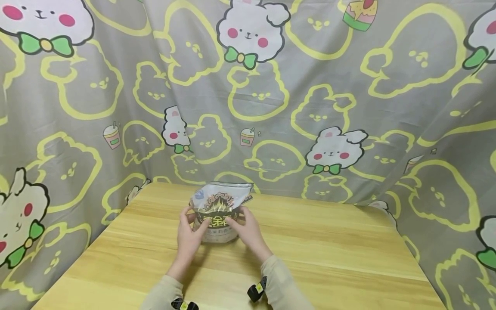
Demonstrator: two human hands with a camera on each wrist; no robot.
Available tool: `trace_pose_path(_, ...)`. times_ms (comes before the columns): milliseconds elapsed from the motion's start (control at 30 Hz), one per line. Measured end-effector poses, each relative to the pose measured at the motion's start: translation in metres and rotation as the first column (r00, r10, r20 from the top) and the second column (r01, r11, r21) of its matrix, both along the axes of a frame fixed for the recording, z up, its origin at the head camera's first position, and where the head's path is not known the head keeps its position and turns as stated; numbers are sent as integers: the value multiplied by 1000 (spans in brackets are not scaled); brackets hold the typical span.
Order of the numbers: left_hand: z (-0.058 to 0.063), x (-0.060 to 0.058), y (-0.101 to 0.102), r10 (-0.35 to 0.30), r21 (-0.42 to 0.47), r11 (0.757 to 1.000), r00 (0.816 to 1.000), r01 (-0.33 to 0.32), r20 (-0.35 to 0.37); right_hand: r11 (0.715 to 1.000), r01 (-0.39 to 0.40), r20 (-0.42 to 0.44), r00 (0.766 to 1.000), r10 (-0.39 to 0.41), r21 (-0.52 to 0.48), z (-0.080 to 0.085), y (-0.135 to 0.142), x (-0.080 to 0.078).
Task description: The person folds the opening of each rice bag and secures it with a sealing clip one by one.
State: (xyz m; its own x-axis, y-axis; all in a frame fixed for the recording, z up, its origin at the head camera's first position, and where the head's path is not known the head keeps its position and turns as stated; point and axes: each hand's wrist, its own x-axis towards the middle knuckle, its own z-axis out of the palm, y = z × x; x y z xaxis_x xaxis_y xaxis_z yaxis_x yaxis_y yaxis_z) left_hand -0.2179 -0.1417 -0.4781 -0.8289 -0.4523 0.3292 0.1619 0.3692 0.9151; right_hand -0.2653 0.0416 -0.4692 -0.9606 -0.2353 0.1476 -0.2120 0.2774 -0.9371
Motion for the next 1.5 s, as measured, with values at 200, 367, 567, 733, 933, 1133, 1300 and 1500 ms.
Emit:
trace_pose_path(200, 1, 0, 8, -5, 9, 1000, 1000, 5, 0, 1000, 7, 1, 1000, -7, -17, 2, 7, 2)
trace_pose_path(367, 1, 0, 13, 2, 6, 1000, 1000, -2, -10, 1000, 18, 6, 1000, -18, -22, 4, 13, 3)
trace_pose_path(567, 0, -2, 20, 6, -5, 1000, 1000, -7, -23, 999, 33, 0, 999, -33, -5, 4, 20, 3)
trace_pose_path(733, 1, -1, 27, -3, 10, 1000, 1000, 3, -14, 999, 52, 8, 999, -52, 14, 2, 26, 3)
trace_pose_path(933, 1, -2, 34, -11, 8, 1000, 1000, 11, -11, 998, 60, -1, 998, -60, 18, 3, 33, 5)
trace_pose_path(1133, 0, -3, 42, -15, -3, 1000, 1000, 15, 0, 997, 73, 8, 997, -73, 13, 1, 41, 4)
trace_pose_path(1300, 0, -3, 49, -22, -9, 1000, 1000, 22, -1, 997, 81, 11, 997, -81, 10, 0, 49, 4)
trace_pose_path(1500, -1, -4, 58, -27, -19, 999, 1000, 27, 0, 996, 85, 18, 996, -86, 15, -1, 59, 4)
